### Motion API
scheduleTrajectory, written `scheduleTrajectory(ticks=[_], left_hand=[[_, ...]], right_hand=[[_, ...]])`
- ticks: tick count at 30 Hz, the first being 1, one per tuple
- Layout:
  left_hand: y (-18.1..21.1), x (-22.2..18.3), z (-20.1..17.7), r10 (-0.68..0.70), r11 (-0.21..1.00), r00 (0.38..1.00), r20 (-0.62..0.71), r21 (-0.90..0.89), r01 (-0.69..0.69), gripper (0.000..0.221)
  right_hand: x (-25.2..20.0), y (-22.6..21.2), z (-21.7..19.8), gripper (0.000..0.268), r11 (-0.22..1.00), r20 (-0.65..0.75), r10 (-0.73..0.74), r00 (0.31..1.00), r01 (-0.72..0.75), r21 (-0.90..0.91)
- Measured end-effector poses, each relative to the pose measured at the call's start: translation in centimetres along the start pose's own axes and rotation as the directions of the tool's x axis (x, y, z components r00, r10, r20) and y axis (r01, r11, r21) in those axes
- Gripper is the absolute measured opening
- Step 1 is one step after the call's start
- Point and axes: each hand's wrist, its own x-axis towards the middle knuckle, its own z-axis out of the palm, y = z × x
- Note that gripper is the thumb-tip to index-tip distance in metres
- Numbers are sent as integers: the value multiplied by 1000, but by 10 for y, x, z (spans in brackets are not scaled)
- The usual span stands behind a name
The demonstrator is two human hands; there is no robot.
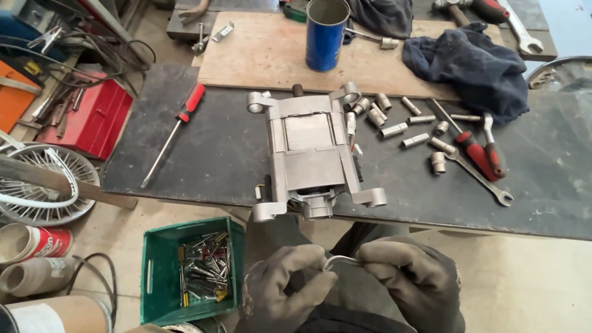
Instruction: Repairing a starter motor by connecting electrical wires and inspecting internal components on a workbench.
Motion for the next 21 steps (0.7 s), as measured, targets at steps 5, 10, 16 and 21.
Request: scheduleTrajectory(ticks=[5, 10, 16, 21], left_hand=[[-16, -5, 9, -26, 997, 1000, -5, -77, 26, 16], [-20, -19, 20, -385, 862, 923, 15, -353, 365, 27], [9, 2, 7, -779, 486, 560, 282, -295, 823, 47], [13, 3, 7, -733, 413, 558, 390, -397, 819, 48]], right_hand=[[1, 6, -5, 20, 997, 130, -78, 988, 76, 16], [-6, 11, 2, 21, 998, -5, 61, 998, -60, 11], [0, 10, 7, 18, 998, -62, 56, 996, -55, 21], [-2, 14, 9, 20, 996, -66, 52, 996, -57, -70]])
